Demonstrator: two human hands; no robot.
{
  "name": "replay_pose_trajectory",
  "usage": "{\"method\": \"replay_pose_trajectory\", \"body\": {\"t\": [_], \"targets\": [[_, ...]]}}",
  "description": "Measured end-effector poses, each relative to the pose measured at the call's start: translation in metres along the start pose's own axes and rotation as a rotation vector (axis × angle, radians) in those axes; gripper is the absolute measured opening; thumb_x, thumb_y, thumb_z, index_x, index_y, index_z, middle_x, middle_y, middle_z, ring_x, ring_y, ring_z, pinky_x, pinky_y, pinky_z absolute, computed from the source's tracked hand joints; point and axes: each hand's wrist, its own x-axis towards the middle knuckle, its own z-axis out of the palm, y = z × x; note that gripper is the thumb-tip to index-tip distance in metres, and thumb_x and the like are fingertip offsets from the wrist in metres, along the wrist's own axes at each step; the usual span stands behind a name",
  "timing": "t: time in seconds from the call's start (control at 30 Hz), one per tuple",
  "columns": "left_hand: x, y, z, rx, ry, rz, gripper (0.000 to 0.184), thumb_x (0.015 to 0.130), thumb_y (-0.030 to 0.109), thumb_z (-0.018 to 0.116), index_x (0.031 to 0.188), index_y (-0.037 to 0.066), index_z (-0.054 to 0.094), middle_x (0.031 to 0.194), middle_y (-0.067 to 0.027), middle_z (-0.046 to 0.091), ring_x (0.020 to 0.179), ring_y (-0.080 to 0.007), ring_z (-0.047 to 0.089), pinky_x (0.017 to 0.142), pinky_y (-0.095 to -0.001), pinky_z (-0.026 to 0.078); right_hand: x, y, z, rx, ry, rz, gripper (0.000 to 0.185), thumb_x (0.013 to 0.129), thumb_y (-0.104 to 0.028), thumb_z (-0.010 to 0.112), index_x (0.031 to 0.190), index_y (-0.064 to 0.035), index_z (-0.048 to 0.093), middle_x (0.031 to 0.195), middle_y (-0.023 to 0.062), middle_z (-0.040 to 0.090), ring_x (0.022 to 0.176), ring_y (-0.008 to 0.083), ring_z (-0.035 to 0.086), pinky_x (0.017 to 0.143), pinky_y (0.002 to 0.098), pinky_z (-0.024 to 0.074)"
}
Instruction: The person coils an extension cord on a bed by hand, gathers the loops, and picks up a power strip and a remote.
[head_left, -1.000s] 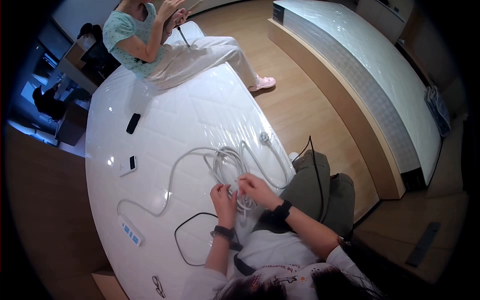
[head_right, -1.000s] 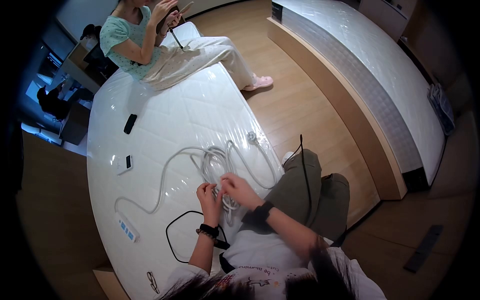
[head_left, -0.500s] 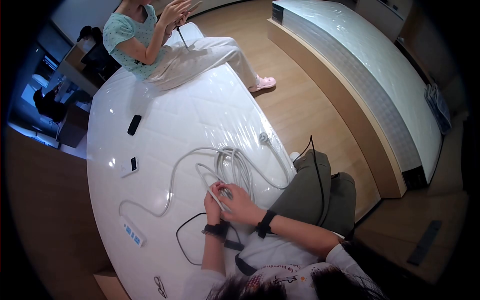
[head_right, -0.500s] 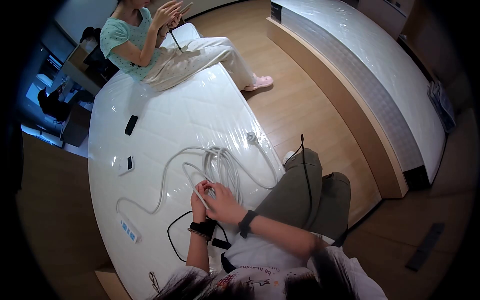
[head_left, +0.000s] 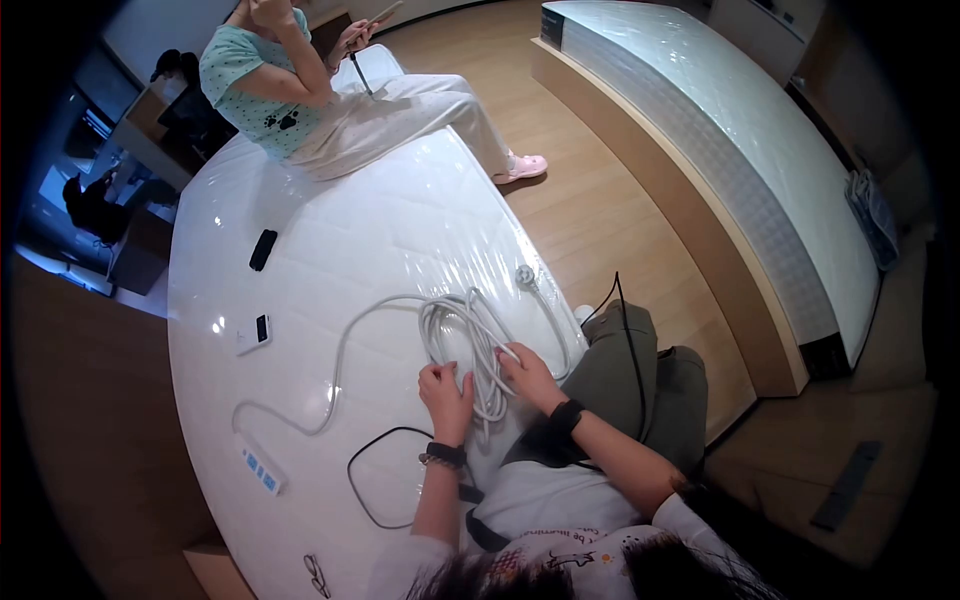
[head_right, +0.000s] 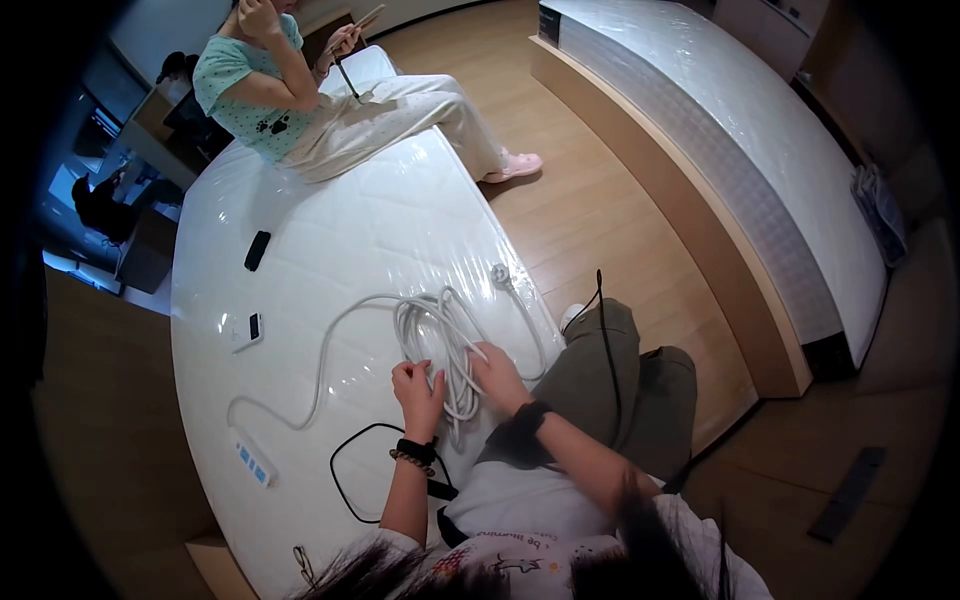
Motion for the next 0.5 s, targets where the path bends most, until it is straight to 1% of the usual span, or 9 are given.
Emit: {"method": "replay_pose_trajectory", "body": {"t": [0.07,0.1,0.17,0.2,0.3,0.37,0.4,0.47,0.5], "targets": [[-0.002,0.003,0.002,0.115,0.041,0.054,0.037,0.073,0.017,0.065,0.104,0.001,0.053,0.098,-0.0141,0.042,0.095,-0.0302,0.04,0.087,-0.0423,0.032,0.001,-0.004,-0.005,0.414,-0.064,0.422,0.02,0.088,-0.02,0.052,0.098,-0.0037,0.053,0.1,0.0076,0.058,0.092,0.0166,0.057,0.073,0.0275,0.0459],[-0.004,0.005,0.003,0.173,0.063,0.08,0.038,0.072,0.017,0.065,0.104,0.001,0.053,0.098,-0.0138,0.042,0.094,-0.0298,0.04,0.087,-0.0433,0.032,0.002,-0.004,-0.008,0.443,-0.056,0.451,0.019,0.088,-0.021,0.052,0.097,-0.0043,0.054,0.099,0.0067,0.059,0.09,0.0148,0.058,0.072,0.0264,0.0462],[-0.006,0.008,0.008,0.188,0.052,0.082,0.043,0.073,0.019,0.064,0.109,0.0,0.05,0.105,-0.0162,0.042,0.103,-0.0327,0.039,0.092,-0.0455,0.029,0.003,-0.002,-0.014,0.502,-0.04,0.51,0.018,0.087,-0.022,0.054,0.094,-0.0056,0.055,0.096,0.0049,0.061,0.086,0.0112,0.06,0.069,0.0243,0.047],[-0.006,0.011,0.01,0.194,0.046,0.085,0.046,0.073,0.019,0.064,0.112,-0.001,0.048,0.109,-0.0175,0.042,0.107,-0.0342,0.038,0.095,-0.0465,0.027,0.003,-0.003,-0.015,0.491,0.015,0.495,0.018,0.087,-0.022,0.054,0.093,-0.005,0.056,0.093,0.0052,0.062,0.084,0.0116,0.06,0.068,0.0239,0.0471],[-0.002,0.02,0.011,0.294,0.033,0.14,0.057,0.076,0.025,0.061,0.121,-0.004,0.04,0.128,-0.0212,0.034,0.124,-0.0365,0.026,0.103,-0.0483,0.018,0.002,-0.007,-0.021,0.485,0.162,0.432,0.019,0.087,-0.021,0.054,0.09,-0.0032,0.056,0.086,0.0057,0.064,0.079,0.0123,0.062,0.067,0.0232,0.0478],[-0.001,0.015,0.017,0.321,-0.066,0.126,0.061,0.079,0.026,0.058,0.126,-0.005,0.034,0.136,-0.0225,0.025,0.13,-0.0356,0.017,0.104,-0.0495,0.012,0.002,-0.007,-0.024,0.516,0.221,0.362,0.019,0.087,-0.02,0.054,0.091,-0.002,0.056,0.085,0.0057,0.064,0.078,0.0123,0.062,0.066,0.0235,0.0485],[0.0,0.014,0.019,0.334,-0.114,0.119,0.063,0.081,0.027,0.056,0.129,-0.005,0.03,0.139,-0.0232,0.02,0.132,-0.0352,0.012,0.105,-0.0501,0.009,0.002,-0.009,-0.026,0.533,0.202,0.334,0.018,0.086,-0.017,0.055,0.093,-0.0009,0.056,0.087,0.0063,0.063,0.079,0.0126,0.062,0.067,0.0232,0.0488],[0.0,0.011,0.022,0.33,-0.107,0.117,0.064,0.082,0.029,0.054,0.13,-0.005,0.029,0.14,-0.021,0.02,0.133,-0.0328,0.013,0.105,-0.0507,0.008,0.001,-0.014,-0.029,0.567,0.164,0.277,0.017,0.085,-0.012,0.056,0.096,0.0012,0.056,0.09,0.0077,0.062,0.08,0.0133,0.062,0.069,0.0228,0.0494],[0.0,0.01,0.022,0.328,-0.104,0.116,0.064,0.082,0.029,0.053,0.131,-0.005,0.028,0.141,-0.02,0.02,0.133,-0.0317,0.013,0.105,-0.0511,0.008,-0.002,-0.021,-0.03,0.58,0.112,0.245,0.017,0.085,-0.011,0.055,0.098,0.001,0.055,0.094,0.0081,0.061,0.082,0.0141,0.061,0.072,0.0241,0.0485]]}}
